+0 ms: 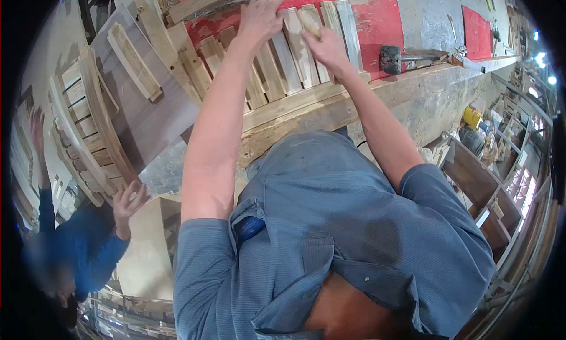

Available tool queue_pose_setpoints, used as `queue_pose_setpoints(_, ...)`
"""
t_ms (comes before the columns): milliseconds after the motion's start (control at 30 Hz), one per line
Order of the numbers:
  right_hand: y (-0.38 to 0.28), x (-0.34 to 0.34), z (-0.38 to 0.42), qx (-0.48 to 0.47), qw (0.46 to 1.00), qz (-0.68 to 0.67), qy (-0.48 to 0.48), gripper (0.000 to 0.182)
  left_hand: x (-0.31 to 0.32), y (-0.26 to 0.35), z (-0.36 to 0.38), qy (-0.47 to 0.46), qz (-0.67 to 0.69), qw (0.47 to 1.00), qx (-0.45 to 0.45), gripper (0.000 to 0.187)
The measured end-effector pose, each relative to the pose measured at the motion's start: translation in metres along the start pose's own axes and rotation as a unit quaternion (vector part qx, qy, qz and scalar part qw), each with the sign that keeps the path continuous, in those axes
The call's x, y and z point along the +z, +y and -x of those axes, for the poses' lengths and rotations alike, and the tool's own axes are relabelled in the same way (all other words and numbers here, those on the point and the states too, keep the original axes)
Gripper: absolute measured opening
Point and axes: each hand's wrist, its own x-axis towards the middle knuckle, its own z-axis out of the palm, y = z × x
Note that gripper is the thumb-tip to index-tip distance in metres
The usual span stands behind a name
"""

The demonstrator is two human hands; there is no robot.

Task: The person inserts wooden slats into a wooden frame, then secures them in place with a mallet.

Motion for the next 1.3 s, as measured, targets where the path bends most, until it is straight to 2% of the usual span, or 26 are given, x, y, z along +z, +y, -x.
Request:
queue_pose_setpoints(67, 0.005, -0.008, 0.005, 0.038, 0.982, -0.161, 0.086, 0.042, 0.012, 0.011, -0.002, -0.040, -0.044, 0.998, 0.004, 0.034)
queue_pose_setpoints(100, 0.013, -0.005, 0.002, 0.041, 0.981, -0.168, 0.086, 0.042, 0.015, 0.017, -0.003, -0.078, -0.086, 0.993, 0.016, 0.034)
queue_pose_setpoints(133, 0.020, -0.003, -0.006, -0.034, 0.990, -0.071, 0.120, 0.038, 0.023, 0.016, 0.001, -0.082, -0.091, 0.992, 0.018, 0.034)
queue_pose_setpoints(167, 0.024, -0.003, -0.017, -0.112, 0.981, 0.026, 0.154, 0.035, 0.028, 0.011, 0.005, -0.040, -0.065, 0.997, 0.016, 0.029)
queue_pose_setpoints(200, 0.020, -0.005, -0.018, -0.118, 0.983, 0.060, 0.129, 0.030, 0.024, 0.012, 0.000, 0.004, -0.039, 0.999, 0.018, 0.025)
queue_pose_setpoints(233, 0.015, -0.008, -0.026, -0.122, 0.982, 0.056, 0.132, 0.030, 0.023, 0.013, -0.006, 0.005, -0.044, 0.999, 0.021, 0.025)
queue_pose_setpoints(300, 0.017, -0.005, -0.029, -0.076, 0.981, 0.175, 0.032, 0.027, 0.024, 0.017, 0.000, -0.026, -0.035, 0.999, -0.030, 0.025)
queue_pose_setpoints(333, 0.021, -0.002, -0.031, -0.085, 0.979, 0.182, 0.040, 0.026, 0.024, 0.018, -0.002, -0.042, -0.040, 0.997, -0.043, 0.024)
queue_pose_setpoints(467, 0.026, -0.018, -0.023, -0.072, 0.980, 0.184, 0.009, 0.025, 0.035, 0.022, -0.018, -0.052, -0.016, 0.998, -0.043, 0.027)
queue_pose_setpoints(533, 0.005, -0.055, -0.015, -0.007, 0.996, 0.037, -0.086, 0.036, 0.046, 0.038, -0.029, 0.026, -0.017, 0.999, 0.021, 0.032)
queue_pose_setpoints(567, 0.019, -0.052, -0.025, -0.004, 0.996, 0.038, -0.083, 0.036, 0.048, 0.040, -0.034, 0.025, -0.014, 0.999, 0.024, 0.032)
queue_pose_setpoints(633, 0.050, -0.039, -0.040, -0.133, 0.985, 0.049, 0.102, 0.037, 0.052, 0.044, -0.033, -0.079, -0.052, 0.994, 0.052, 0.035)
queue_pose_setpoints(700, 0.055, -0.037, -0.039, -0.126, 0.986, 0.012, 0.105, 0.034, 0.052, 0.039, -0.036, -0.072, -0.021, 0.996, 0.046, 0.035)
queue_pose_setpoints(767, 0.056, -0.030, -0.040, -0.066, 0.984, 0.112, 0.121, 0.031, 0.058, 0.034, -0.033, -0.070, -0.020, 0.996, 0.056, 0.032)
queue_pose_setpoints(833, 0.050, -0.032, -0.033, -0.044, 0.986, 0.119, 0.110, 0.030, 0.056, 0.039, -0.030, -0.082, -0.007, 0.996, 0.036, 0.031)
queue_pose_setpoints(900, 0.041, -0.036, -0.033, -0.001, 0.984, 0.171, 0.053, 0.036, 0.054, 0.038, -0.032, -0.089, -0.003, 0.996, 0.020, 0.031)
queue_pose_setpoints(1033, 0.035, -0.048, -0.024, -0.024, 0.985, 0.169, 0.005, 0.042, 0.056, 0.032, -0.038, -0.099, 0.005, 0.995, 0.018, 0.035)
queue_pose_setpoints(1100, 0.029, -0.070, -0.013, 0.045, 0.984, 0.160, -0.059, 0.046, 0.061, 0.041, -0.043, -0.120, -0.003, 0.993, 0.006, 0.039)
queue_pose_setpoints(1133, 0.047, -0.067, -0.018, 0.029, 0.993, 0.113, 0.035, 0.041, 0.062, 0.052, -0.048, -0.063, -0.023, 0.997, 0.030, 0.039)
queue_pose_setpoints(1167, 0.066, -0.066, -0.023, 0.031, 0.993, 0.112, 0.030, 0.041, 0.063, 0.063, -0.049, -0.010, -0.043, 0.998, 0.054, 0.039)
queue_pose_setpoints(1200, 0.081, -0.068, -0.031, -0.018, 0.997, 0.026, 0.077, 0.041, 0.079, 0.065, -0.051, 0.035, 0.004, 0.996, 0.088, 0.037)
queue_pose_setpoints(1233, 0.094, -0.067, -0.040, -0.071, 0.988, -0.061, 0.127, 0.043, 0.081, 0.068, -0.050, 0.035, 0.002, 0.995, 0.091, 0.037)
queue_pose_setpoints(1267, 0.102, -0.056, -0.046, -0.156, 0.957, -0.025, 0.242, 0.035, 0.081, 0.071, -0.049, 0.002, -0.011, 0.998, 0.062, 0.035)
queue_pose_setpoints(1300, 0.100, -0.060, -0.046, -0.160, 0.956, -0.026, 0.245, 0.035, 0.082, 0.074, -0.050, -0.030, -0.025, 0.999, 0.032, 0.033)
